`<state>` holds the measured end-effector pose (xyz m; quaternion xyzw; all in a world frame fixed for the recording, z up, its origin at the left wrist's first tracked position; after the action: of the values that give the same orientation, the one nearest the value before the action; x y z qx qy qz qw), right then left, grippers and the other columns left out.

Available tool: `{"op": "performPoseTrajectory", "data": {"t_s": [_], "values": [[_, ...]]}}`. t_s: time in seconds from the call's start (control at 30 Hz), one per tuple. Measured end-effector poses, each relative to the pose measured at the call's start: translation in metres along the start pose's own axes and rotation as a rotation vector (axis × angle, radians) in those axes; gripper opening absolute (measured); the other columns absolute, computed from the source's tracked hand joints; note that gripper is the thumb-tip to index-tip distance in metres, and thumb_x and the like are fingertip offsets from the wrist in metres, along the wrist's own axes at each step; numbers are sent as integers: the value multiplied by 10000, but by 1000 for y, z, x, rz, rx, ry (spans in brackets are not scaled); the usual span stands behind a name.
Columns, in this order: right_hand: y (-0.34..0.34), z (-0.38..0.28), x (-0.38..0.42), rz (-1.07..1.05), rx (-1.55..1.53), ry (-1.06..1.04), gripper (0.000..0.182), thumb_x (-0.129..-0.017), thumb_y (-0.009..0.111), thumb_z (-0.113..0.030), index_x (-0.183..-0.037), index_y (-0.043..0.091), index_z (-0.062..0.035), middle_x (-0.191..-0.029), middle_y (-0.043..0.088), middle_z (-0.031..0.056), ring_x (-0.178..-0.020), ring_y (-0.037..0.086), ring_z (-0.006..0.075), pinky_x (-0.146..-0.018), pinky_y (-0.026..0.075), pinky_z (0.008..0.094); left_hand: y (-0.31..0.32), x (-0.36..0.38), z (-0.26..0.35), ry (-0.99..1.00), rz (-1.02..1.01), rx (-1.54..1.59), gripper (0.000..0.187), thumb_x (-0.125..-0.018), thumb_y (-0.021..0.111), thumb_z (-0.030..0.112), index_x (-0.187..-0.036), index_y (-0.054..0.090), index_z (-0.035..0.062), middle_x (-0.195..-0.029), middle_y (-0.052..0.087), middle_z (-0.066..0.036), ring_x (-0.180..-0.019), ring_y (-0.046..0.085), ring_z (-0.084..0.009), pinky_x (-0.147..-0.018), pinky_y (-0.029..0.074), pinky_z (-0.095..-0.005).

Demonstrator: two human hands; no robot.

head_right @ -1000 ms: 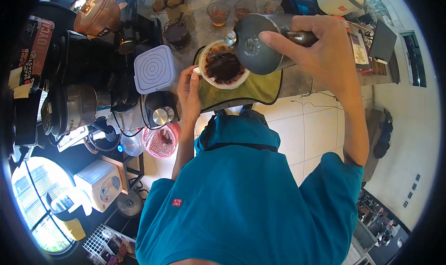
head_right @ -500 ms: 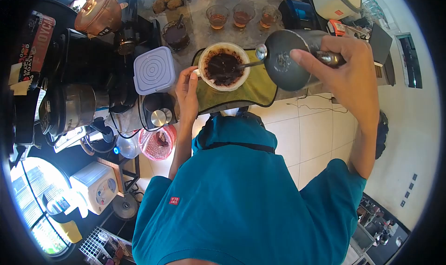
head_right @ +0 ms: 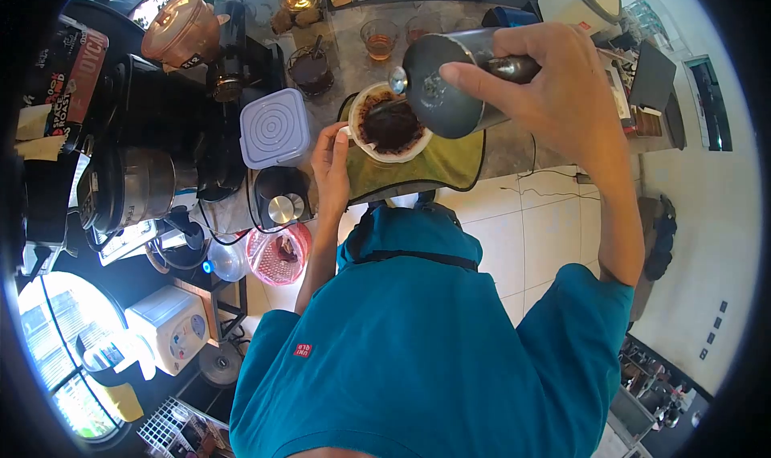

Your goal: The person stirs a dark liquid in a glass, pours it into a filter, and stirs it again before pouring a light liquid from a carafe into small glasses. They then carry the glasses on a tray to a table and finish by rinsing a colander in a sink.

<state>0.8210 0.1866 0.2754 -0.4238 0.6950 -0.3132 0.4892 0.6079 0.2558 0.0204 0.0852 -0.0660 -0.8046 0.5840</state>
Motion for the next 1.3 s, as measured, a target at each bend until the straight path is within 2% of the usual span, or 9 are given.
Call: {"op": "performPoseTrajectory", "data": {"t_s": [0.23, 0.3, 0.33, 0.4, 0.5, 0.83, 1.03, 1.1, 1.3], "values": [[-16, -15, 12, -242, 15, 61, 412, -724, 824, -370, -716, 679, 16, -576, 583, 73, -513, 538, 148, -503, 397, 281, 0, 0, 0, -25, 5, 0, 283, -998, 524, 230, -1112, 584, -23, -998, 613, -63, -947, 537, -111, -861, 405, -246], [-22, -12, 18, -196, 12, -9, 392, -731, 821, -239, -589, 532, -15, -534, 430, 35, -524, 389, 113, -485, 271, 290, 0, -1, -2, -22, -1, 7, 281, -998, 523, 226, -1113, 584, -23, -992, 614, -60, -942, 538, -108, -858, 406, -244], [-25, -13, 20, -197, 13, -8, 392, -731, 821, -239, -589, 532, -15, -534, 430, 35, -524, 389, 113, -485, 271, 290, -1, -1, -3, -17, -3, 10, 278, -998, 521, 222, -1113, 584, -23, -986, 615, -58, -938, 539, -105, -856, 408, -242], [-31, -8, 21, -253, 48, 138, 407, -757, 800, -325, -657, 618, 25, -544, 533, 63, -490, 449, 130, -485, 345, 284, -2, -1, -5, -25, -10, 10, 278, -998, 521, 219, -1116, 582, -25, -986, 618, -57, -934, 541, -103, -853, 409, -240], [-32, 3, 22, -175, 43, 225, 415, -764, 790, -333, -665, 618, 31, -549, 537, 64, -496, 442, 121, -490, 345, 285, -1, -2, -3, -32, -22, 22, 277, -999, 520, 214, -1121, 579, -28, -989, 623, -57, -930, 546, -99, -849, 413, -236], [-12, 5, -3, -108, 142, 138, 453, -785, 752, -431, -791, 706, 19, -574, 573, 74, -487, 474, 135, -500, 379, 295, 0, 0, -4, -37, -39, 28, 288, -1005, 508, 216, -1136, 572, -32, -1032, 631, -68, -969, 556, -102, -880, 412, -238], [6, 1, -6, -143, 11, 59, 514, -767, 754, -477, -794, 701, 33, -570, 589, 88, -496, 543, 158, -511, 419, 306, 0, 1, -5, -34, -44, 75, 296, -1005, 507, 226, -1149, 567, -26, -1040, 627, -66, -973, 551, -103, -882, 412, -244], [8, -4, -5, -235, -16, 71, 523, -739, 782, -482, -791, 704, 32, -619, 621, 106, -528, 582, 181, -524, 441, 316, -1, 2, -7, -38, -39, 75, 297, -1006, 507, 227, -1151, 566, -24, -1041, 627, -65, -974, 551, -104, -885, 410, -246], [-4, 2, 21, -143, 93, 65, 507, -678, 839, -453, -858, 719, 5, -794, 648, 105, -708, 595, 221, -657, 471, 337, 0, 2, -8, -23, -42, 66, 291, -1004, 504, 217, -1167, 557, -19, -1060, 625, -72, -987, 551, -109, -896, 404, -251]]}}
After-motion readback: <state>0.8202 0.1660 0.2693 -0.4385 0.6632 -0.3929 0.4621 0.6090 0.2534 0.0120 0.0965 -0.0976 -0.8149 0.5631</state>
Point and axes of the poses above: each hand's wrist, its own x-axis away from the middle knuckle, its own y-axis out of the palm, z = x × y, the point moved 4 cm from there along -x, towards the middle knuckle
